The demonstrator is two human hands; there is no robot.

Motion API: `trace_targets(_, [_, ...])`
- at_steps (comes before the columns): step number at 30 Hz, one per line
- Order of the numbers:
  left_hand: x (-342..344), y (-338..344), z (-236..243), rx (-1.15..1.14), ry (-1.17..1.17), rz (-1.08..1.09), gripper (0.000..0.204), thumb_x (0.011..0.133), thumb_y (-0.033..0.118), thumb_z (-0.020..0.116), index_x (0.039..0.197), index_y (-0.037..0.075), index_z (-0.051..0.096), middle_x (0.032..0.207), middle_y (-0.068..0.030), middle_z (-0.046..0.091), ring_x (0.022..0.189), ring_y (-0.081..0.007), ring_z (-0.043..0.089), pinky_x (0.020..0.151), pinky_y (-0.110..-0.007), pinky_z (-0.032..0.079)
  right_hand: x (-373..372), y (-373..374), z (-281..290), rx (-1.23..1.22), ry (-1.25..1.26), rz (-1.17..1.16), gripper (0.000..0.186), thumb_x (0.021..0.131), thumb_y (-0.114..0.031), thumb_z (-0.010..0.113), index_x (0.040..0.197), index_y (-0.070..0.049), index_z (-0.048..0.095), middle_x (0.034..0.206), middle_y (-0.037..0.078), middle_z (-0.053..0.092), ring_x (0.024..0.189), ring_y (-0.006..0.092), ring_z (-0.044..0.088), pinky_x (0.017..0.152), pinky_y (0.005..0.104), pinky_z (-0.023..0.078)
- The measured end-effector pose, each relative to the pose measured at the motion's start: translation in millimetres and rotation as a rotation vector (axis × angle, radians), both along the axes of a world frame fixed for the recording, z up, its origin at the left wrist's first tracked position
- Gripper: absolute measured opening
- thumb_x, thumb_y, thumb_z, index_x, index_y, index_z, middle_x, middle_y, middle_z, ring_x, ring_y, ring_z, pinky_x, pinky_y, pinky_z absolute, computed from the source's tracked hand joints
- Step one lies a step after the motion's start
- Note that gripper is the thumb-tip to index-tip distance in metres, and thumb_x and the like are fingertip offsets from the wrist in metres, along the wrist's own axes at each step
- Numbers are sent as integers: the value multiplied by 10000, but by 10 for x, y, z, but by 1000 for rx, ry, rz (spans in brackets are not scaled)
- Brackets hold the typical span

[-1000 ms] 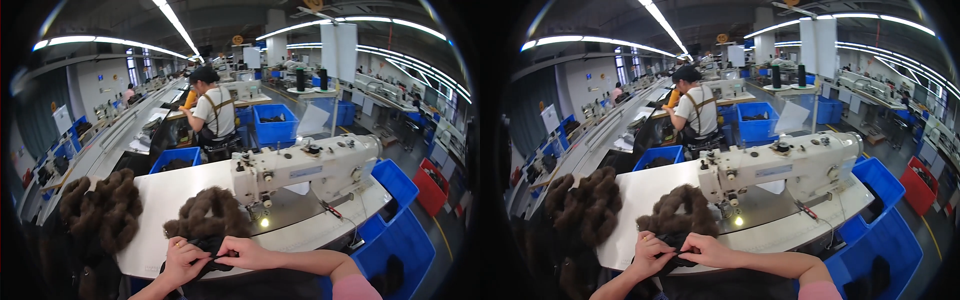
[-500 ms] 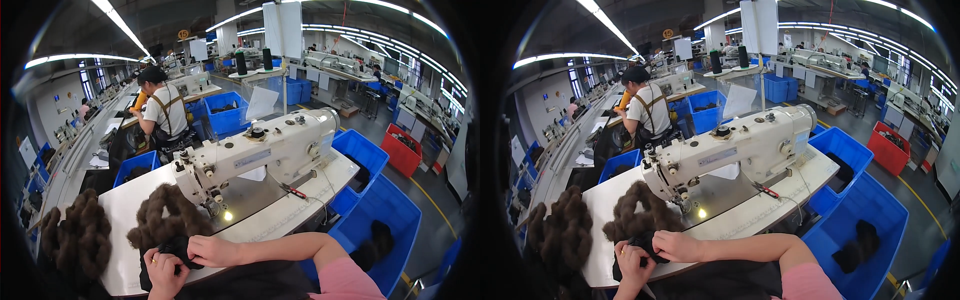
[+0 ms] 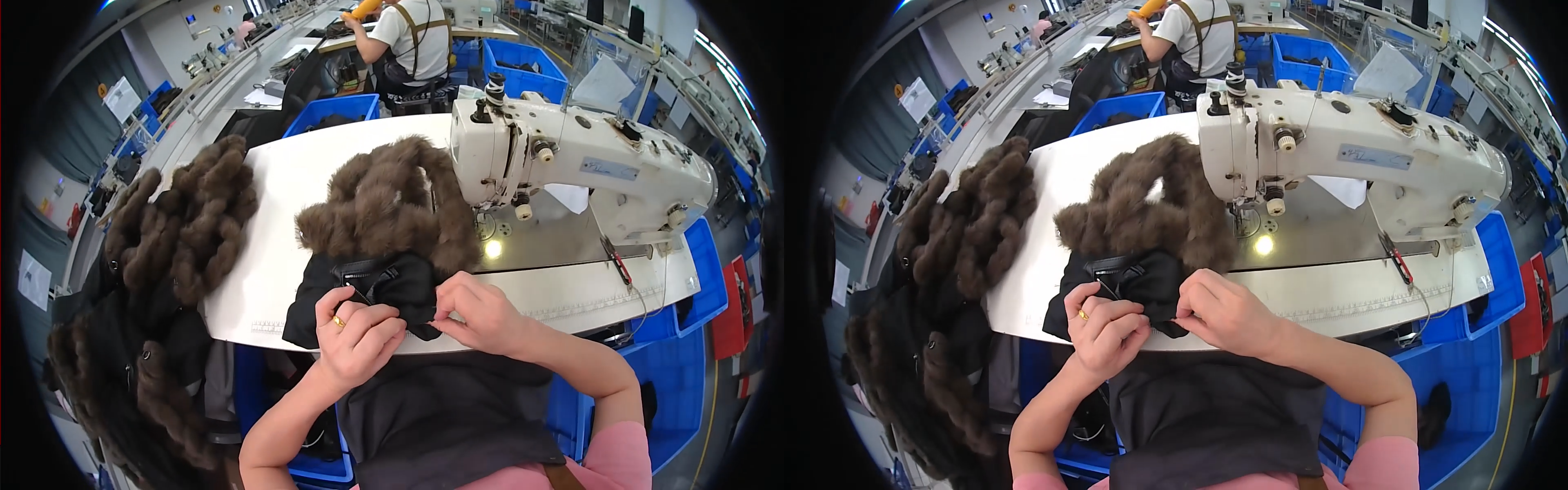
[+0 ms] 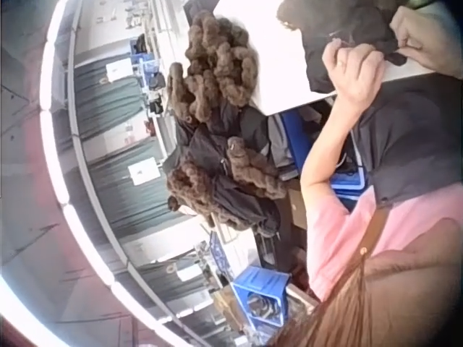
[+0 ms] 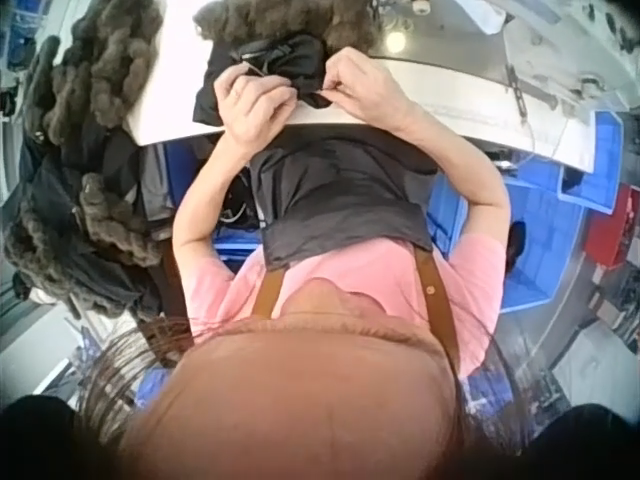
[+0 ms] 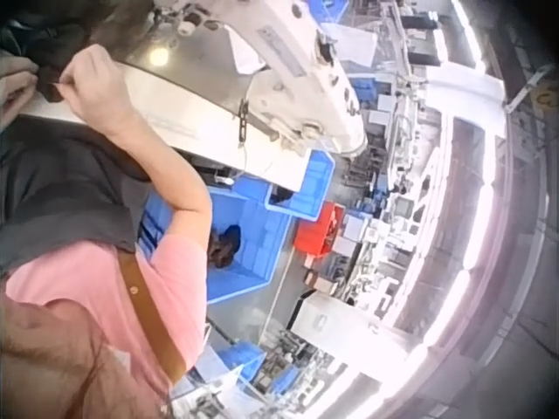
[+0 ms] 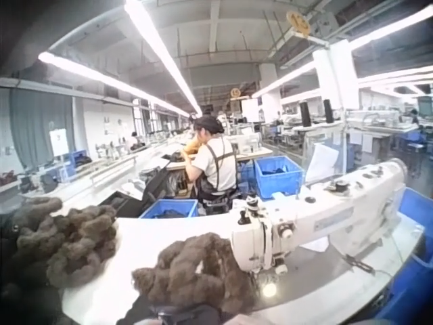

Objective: Sewing fur trim onto black fabric or leather pieces using an industrial sewing machine.

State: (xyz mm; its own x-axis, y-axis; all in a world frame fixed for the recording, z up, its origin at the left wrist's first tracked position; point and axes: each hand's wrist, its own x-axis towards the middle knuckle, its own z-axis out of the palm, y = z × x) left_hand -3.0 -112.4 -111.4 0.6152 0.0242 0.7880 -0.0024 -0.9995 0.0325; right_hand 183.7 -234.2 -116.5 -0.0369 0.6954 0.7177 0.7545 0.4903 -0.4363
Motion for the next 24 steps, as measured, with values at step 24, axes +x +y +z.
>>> trace_targets(24, [126,290,745,-596,786,-249,93,875,89,645,948,64,698,812,-32,629,804,-201,595,826,-307,378,284,64,257,-638,314,300,180,850,-150,717,948,-16,647,1011,65,542,894,172,573,782,299,501])
